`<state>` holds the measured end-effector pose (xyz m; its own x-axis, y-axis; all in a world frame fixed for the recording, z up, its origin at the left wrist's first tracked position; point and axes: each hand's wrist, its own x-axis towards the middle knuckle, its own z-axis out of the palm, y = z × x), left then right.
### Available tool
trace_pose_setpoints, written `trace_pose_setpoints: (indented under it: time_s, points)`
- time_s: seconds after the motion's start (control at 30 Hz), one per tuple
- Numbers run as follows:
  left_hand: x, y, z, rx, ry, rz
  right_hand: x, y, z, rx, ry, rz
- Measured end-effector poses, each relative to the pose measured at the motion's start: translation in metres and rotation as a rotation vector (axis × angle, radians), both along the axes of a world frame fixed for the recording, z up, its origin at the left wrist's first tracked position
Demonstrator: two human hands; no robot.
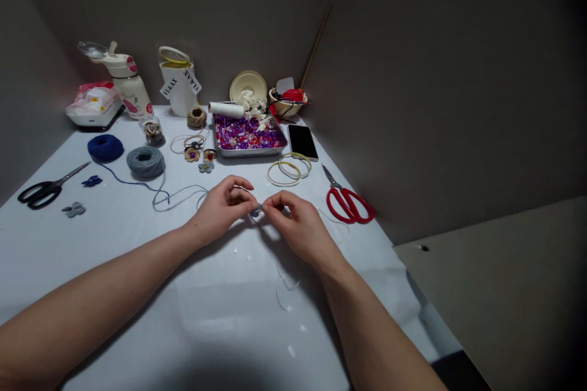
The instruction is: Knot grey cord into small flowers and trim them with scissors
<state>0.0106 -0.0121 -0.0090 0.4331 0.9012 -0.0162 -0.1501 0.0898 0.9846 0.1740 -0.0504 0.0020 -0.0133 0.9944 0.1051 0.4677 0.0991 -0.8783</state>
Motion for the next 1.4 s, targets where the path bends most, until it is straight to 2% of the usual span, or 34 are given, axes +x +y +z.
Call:
trace_pose_setpoints:
  time_s: [0.3, 0.73, 0.93, 1.13, 1.4]
  points:
    - [0.001, 0.0, 0.0, -0.043, -0.02, 0.013, -0.001, -0.001, 0.002, -0.043, -0.018, 0.007]
    - [0.002, 0.001, 0.003, -0.1, 0.003, 0.081, 0.0, 0.003, -0.003, -0.091, 0.061, 0.04]
    - [0.001, 0.003, 0.003, -0.121, 0.004, 0.113, 0.003, 0.005, -0.003, -0.024, -0.031, 0.066]
    - [-0.001, 0.004, 0.003, -0.002, 0.047, 0.143, 0.003, 0.003, -0.001, -0.036, -0.159, 0.102]
    - [-0.006, 0.007, 0.001, 0.182, 0.189, 0.177, 0.016, 0.002, 0.013, -0.194, 0.137, 0.072]
